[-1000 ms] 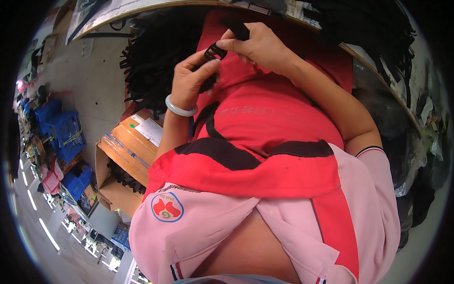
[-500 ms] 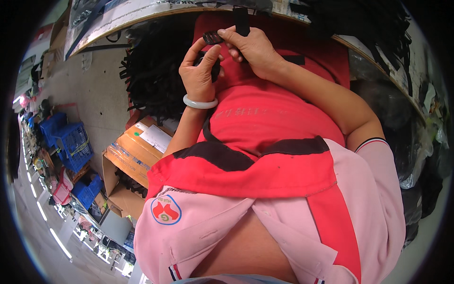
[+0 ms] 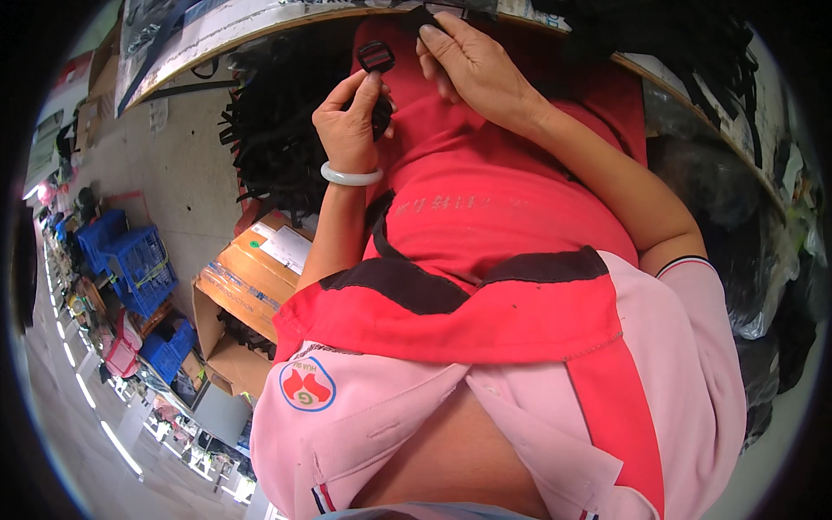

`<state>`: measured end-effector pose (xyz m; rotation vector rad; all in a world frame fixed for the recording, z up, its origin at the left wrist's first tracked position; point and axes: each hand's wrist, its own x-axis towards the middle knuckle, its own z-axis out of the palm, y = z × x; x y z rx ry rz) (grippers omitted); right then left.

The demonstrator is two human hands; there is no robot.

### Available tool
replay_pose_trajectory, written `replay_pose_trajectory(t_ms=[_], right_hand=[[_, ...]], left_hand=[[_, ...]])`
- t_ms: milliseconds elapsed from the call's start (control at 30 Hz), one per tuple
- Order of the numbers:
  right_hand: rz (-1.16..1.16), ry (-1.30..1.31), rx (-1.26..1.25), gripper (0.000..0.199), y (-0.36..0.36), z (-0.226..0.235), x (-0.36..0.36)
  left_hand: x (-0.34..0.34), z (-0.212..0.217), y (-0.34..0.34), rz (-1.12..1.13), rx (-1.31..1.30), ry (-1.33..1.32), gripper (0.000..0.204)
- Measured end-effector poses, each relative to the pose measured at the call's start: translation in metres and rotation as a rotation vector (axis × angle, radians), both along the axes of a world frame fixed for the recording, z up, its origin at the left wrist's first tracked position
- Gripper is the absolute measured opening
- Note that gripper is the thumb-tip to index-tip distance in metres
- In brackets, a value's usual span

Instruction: Manually assemble plastic buckles and straps at a workbench.

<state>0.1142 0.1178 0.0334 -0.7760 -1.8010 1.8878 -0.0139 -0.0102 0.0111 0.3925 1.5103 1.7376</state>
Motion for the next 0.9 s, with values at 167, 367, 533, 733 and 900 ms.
replay_pose_trajectory(t_ms=[167, 367, 533, 733, 900], right_hand=[[0.256, -0.185, -0.219, 0.033, -0.001, 0.013, -0.003], [0.21, -0.072, -0.618, 0.027, -0.002, 0.019, -0.006], [0.173, 0.072, -0.747, 0.026, -0.002, 0.009, -0.006], [-0.023, 0.101, -0.713, 0.025, -0.006, -0.001, -0.012], [-0.152, 0.195, -0.702, 0.032, -0.011, -0.004, -0.015]], left_hand=[[0.005, 0.004, 0.003, -0.002, -0.022, 0.083, 0.017], [0.008, -0.006, 0.003, 0.015, 0.003, 0.237, 0.012], [0.009, -0.008, 0.005, 0.021, 0.045, 0.442, 0.009], [-0.001, -0.016, 0.011, 0.051, 0.122, 0.885, 0.014], [0.004, -0.015, 0.013, 0.021, 0.158, 1.063, 0.016]])
